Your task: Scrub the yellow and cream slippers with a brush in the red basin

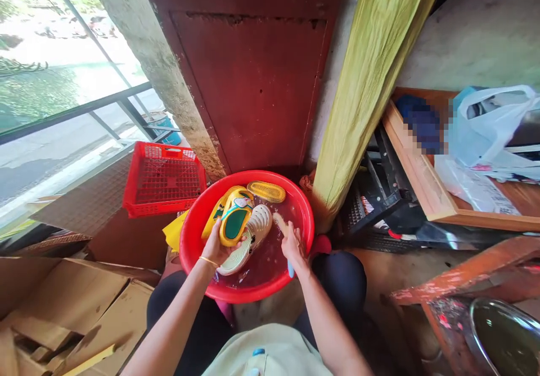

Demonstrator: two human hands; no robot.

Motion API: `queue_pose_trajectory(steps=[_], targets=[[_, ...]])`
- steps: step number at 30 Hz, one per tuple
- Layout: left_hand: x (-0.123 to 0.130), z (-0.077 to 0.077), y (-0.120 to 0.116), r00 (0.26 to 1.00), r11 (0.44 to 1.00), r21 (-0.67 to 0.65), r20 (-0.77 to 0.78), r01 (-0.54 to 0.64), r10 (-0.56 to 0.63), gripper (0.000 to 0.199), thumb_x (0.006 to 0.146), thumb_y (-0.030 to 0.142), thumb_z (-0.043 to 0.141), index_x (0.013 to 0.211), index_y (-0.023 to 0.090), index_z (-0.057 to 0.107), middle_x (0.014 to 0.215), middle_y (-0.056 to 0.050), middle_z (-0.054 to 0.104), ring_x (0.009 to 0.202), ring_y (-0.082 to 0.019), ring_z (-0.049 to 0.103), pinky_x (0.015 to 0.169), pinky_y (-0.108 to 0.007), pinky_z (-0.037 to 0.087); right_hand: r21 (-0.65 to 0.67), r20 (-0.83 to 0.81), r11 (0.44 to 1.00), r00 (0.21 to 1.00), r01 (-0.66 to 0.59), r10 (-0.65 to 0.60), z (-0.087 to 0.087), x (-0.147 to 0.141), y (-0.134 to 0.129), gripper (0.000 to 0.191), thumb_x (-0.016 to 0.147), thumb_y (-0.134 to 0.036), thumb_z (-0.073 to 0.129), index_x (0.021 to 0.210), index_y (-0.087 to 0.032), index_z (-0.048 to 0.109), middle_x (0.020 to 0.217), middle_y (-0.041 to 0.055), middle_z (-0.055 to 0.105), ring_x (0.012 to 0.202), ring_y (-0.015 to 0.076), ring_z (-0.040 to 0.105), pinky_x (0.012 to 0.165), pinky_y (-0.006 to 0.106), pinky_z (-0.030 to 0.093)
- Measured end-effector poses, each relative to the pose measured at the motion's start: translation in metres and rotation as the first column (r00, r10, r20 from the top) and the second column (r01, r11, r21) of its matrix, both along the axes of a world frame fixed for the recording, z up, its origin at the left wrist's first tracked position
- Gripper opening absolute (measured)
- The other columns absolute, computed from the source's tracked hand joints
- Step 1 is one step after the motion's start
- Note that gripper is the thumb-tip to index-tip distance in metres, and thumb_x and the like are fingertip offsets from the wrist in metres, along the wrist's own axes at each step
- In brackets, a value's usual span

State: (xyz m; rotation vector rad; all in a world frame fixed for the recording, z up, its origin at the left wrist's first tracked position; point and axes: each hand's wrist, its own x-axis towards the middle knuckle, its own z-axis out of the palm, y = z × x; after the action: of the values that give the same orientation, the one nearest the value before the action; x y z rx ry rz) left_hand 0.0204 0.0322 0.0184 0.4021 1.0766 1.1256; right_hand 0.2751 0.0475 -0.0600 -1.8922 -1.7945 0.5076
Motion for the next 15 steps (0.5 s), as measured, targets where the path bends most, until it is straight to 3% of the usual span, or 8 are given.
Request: queue_pose_trajectory(steps=[3,6,10,13,15], targets=[[0.0,-0.009,-0.024,0.951,0.991,-0.125,0.309,0.04,0.001,0.071,0.093,0.067,0.039,0.128,0.01,0.061,0.102,-0.019,0.073,0.067,-0.02,0.068,0.048,-0.027,0.053,0.123,-0.117,0.992,0.993,0.026,-0.012,0.01,0.001,-0.003,0.064,0.09,-0.02,0.046,0.153,-0.015,0.039,0.14,0.0183,0.058,0.126,0.0279,0.059,0.102,0.043,0.051],[0.006,-0.022,-0.037,0.908,0.98,-0.179,0.419,0.082,0.001,0.071,0.093,0.066,0.04,0.13,0.008,0.059,0.099,-0.02,0.073,0.062,-0.019,0.066,0.043,-0.025,0.051,0.237,-0.202,0.967,0.969,-0.093,0.143,0.03,-0.006,-0.007,0.06,0.096,-0.029,0.044,0.154,-0.013,0.038,0.145,0.0178,0.055,0.131,0.0259,0.055,0.106,0.04,0.049],[0.016,-0.038,-0.042,0.961,0.984,-0.18,0.274,0.016,0.034,0.063,0.092,0.064,0.047,0.129,0.014,0.057,0.09,-0.015,0.073,0.059,-0.019,0.067,0.041,-0.024,0.049,0.272,-0.123,0.886,0.9,-0.375,0.419,0.051,-0.016,-0.005,0.053,0.1,-0.03,0.042,0.151,-0.018,0.046,0.133,0.0152,0.065,0.119,0.0255,0.063,0.102,0.038,0.052],[0.016,-0.045,-0.043,0.981,0.985,-0.171,0.188,-0.005,0.037,0.061,0.091,0.064,0.048,0.125,0.014,0.058,0.089,-0.014,0.073,0.057,-0.018,0.067,0.041,-0.023,0.047,0.183,-0.031,0.893,0.906,-0.41,0.422,0.058,-0.012,0.003,0.05,0.1,-0.025,0.038,0.148,-0.018,0.053,0.121,0.0151,0.07,0.107,0.0258,0.068,0.097,0.04,0.054],[0.013,-0.047,-0.042,0.984,0.986,-0.164,0.178,0.011,0.019,0.064,0.091,0.065,0.048,0.125,0.012,0.059,0.091,-0.015,0.073,0.057,-0.018,0.067,0.04,-0.022,0.046,0.179,-0.011,0.908,0.922,-0.379,0.387,0.058,-0.008,0.007,0.05,0.1,-0.025,0.037,0.146,-0.017,0.054,0.125,0.0151,0.069,0.111,0.0262,0.066,0.1,0.041,0.053]])
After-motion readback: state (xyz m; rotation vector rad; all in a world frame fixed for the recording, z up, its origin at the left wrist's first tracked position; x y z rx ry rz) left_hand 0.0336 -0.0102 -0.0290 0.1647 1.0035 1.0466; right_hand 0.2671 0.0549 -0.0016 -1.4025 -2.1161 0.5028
